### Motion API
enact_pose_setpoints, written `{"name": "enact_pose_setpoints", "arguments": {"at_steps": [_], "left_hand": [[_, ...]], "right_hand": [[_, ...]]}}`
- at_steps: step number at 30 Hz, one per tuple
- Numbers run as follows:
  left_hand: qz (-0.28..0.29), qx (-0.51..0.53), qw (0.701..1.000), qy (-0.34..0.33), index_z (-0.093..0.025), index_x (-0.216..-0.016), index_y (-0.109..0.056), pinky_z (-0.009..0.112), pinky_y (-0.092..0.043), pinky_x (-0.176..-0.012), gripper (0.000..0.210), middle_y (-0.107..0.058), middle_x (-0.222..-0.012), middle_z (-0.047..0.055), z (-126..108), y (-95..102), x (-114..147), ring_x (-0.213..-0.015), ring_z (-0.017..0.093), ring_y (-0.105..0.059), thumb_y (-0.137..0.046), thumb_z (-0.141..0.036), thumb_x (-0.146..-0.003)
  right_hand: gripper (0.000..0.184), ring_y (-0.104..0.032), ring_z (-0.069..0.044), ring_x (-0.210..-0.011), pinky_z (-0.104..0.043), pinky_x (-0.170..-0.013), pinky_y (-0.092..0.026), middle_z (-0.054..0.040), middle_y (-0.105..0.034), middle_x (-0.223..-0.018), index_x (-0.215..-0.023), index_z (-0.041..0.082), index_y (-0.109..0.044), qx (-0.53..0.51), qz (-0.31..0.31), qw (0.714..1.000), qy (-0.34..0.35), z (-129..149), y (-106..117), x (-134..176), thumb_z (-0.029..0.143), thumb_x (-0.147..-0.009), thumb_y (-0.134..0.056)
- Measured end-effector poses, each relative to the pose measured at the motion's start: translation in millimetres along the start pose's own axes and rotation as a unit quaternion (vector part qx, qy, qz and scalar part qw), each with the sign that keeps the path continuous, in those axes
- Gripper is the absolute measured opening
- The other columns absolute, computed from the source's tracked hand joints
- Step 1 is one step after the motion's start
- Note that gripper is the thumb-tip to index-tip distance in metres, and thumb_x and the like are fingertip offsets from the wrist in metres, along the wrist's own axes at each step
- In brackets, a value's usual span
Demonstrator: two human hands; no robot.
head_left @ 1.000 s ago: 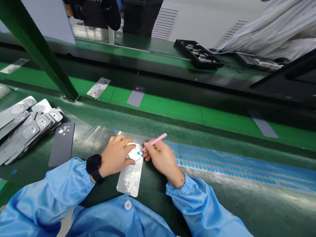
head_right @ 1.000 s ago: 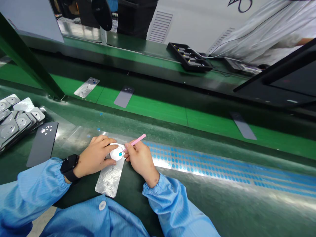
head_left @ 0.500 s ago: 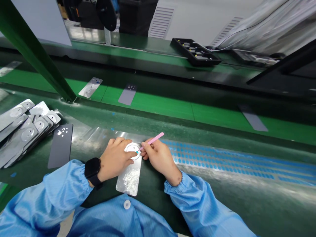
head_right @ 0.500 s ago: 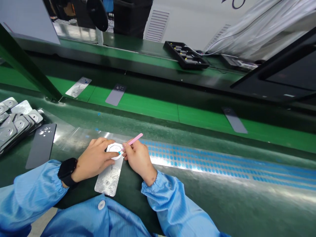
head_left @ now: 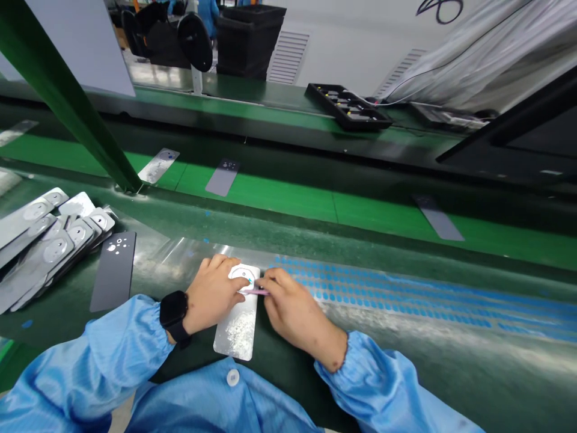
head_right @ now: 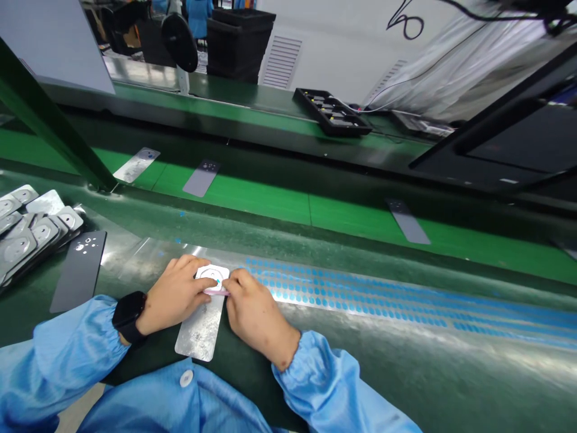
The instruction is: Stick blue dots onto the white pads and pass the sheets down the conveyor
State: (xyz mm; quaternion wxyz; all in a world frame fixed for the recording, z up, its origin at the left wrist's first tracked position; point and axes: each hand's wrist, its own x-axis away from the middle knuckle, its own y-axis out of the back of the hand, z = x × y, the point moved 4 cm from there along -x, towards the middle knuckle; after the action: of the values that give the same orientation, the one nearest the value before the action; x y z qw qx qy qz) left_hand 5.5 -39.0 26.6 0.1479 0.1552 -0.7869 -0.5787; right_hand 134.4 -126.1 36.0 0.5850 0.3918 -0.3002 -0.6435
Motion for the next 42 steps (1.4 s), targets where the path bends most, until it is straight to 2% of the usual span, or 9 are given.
{"name": "enact_pose_setpoints", "arguments": {"at_steps": [3, 6, 11, 21, 24, 32, 38, 40, 42], "left_hand": [[0.006, 0.0, 1.0, 0.008, -0.021, -0.109, -0.06, 0.044, -0.041, -0.087, 0.027, -0.055, -0.127, 0.011, 0, -1.1, -1, -0.115, 0.029, -0.044, -0.065, -0.03, -0.084], [0.008, 0.004, 1.0, 0.016, -0.02, -0.108, -0.058, 0.044, -0.041, -0.087, 0.027, -0.057, -0.125, 0.011, 0, -1.5, -2, -0.114, 0.029, -0.045, -0.066, -0.03, -0.084], [0.002, 0.01, 1.0, 0.021, -0.02, -0.104, -0.058, 0.044, -0.041, -0.085, 0.023, -0.058, -0.122, 0.011, 0, -0.9, -4, -0.112, 0.029, -0.046, -0.064, -0.03, -0.085], [0.011, -0.006, 1.0, 0.018, -0.018, -0.101, -0.058, 0.044, -0.042, -0.087, 0.024, -0.058, -0.123, 0.011, -1, -0.2, -4, -0.114, 0.029, -0.047, -0.068, -0.029, -0.082], [0.014, -0.006, 1.0, 0.021, -0.017, -0.101, -0.058, 0.044, -0.041, -0.088, 0.027, -0.058, -0.124, 0.012, -1, -0.2, -4, -0.114, 0.03, -0.046, -0.07, -0.03, -0.081], [0.011, 0.007, 1.0, 0.024, -0.017, -0.102, -0.056, 0.045, -0.04, -0.089, 0.026, -0.056, -0.122, 0.012, 1, -1.8, -6, -0.116, 0.03, -0.044, -0.069, -0.028, -0.082], [0.011, 0.039, 0.998, 0.042, -0.016, -0.1, -0.052, 0.043, -0.038, -0.09, 0.032, -0.055, -0.116, 0.011, 3, -2.6, -11, -0.112, 0.029, -0.044, -0.073, -0.025, -0.077], [0.012, 0.056, 0.997, 0.055, -0.017, -0.098, -0.051, 0.043, -0.039, -0.09, 0.034, -0.055, -0.114, 0.01, 4, -1.8, -12, -0.11, 0.028, -0.045, -0.074, -0.027, -0.076], [0.002, 0.076, 0.995, 0.066, -0.017, -0.097, -0.049, 0.044, -0.039, -0.091, 0.035, -0.054, -0.113, 0.009, 3, -2.3, -13, -0.109, 0.028, -0.046, -0.075, -0.026, -0.074]], "right_hand": [[0.026, -0.062, -0.02, -0.077, -0.031, -0.069, -0.053, -0.0103, -0.062, -0.097, -0.105, 0.016, -0.064, 0.118, 0.107, 0.987, -0.014, 8, -18, 3, 0.011, -0.087, -0.047], [0.029, -0.063, -0.02, -0.079, -0.029, -0.069, -0.052, -0.0101, -0.063, -0.1, -0.112, 0.016, -0.062, 0.176, 0.138, 0.974, -0.022, 12, -26, 3, 0.009, -0.088, -0.048], [0.035, -0.064, -0.02, -0.081, -0.028, -0.068, -0.052, -0.0106, -0.064, -0.103, -0.123, 0.014, -0.057, 0.212, 0.134, 0.968, -0.01, 15, -29, 4, 0.009, -0.09, -0.047], [0.034, -0.063, -0.02, -0.082, -0.026, -0.065, -0.05, -0.0106, -0.065, -0.105, -0.124, 0.015, -0.056, 0.248, 0.145, 0.958, 0.001, 18, -27, 3, 0.012, -0.092, -0.048], [0.03, -0.063, -0.02, -0.081, -0.026, -0.063, -0.049, -0.0096, -0.065, -0.103, -0.12, 0.016, -0.059, 0.249, 0.149, 0.957, -0.002, 18, -26, 2, 0.012, -0.092, -0.048], [0.027, -0.062, -0.019, -0.08, -0.026, -0.06, -0.048, -0.0089, -0.064, -0.102, -0.115, 0.018, -0.06, 0.238, 0.149, 0.96, -0.011, 17, -24, 1, 0.012, -0.09, -0.05], [0.027, -0.065, -0.019, -0.082, -0.025, -0.062, -0.049, -0.0089, -0.063, -0.105, -0.116, 0.02, -0.06, 0.222, 0.146, 0.963, -0.036, 14, -26, 0, 0.015, -0.091, -0.05], [0.022, -0.066, -0.02, -0.08, -0.027, -0.064, -0.051, -0.0093, -0.062, -0.108, -0.111, 0.021, -0.062, 0.194, 0.134, 0.97, -0.054, 10, -26, 0, 0.018, -0.091, -0.051], [0.026, -0.066, -0.021, -0.083, -0.03, -0.068, -0.053, -0.0106, -0.059, -0.115, -0.114, 0.022, -0.06, 0.139, 0.093, 0.983, -0.071, 4, -24, 0, 0.019, -0.089, -0.053]]}}
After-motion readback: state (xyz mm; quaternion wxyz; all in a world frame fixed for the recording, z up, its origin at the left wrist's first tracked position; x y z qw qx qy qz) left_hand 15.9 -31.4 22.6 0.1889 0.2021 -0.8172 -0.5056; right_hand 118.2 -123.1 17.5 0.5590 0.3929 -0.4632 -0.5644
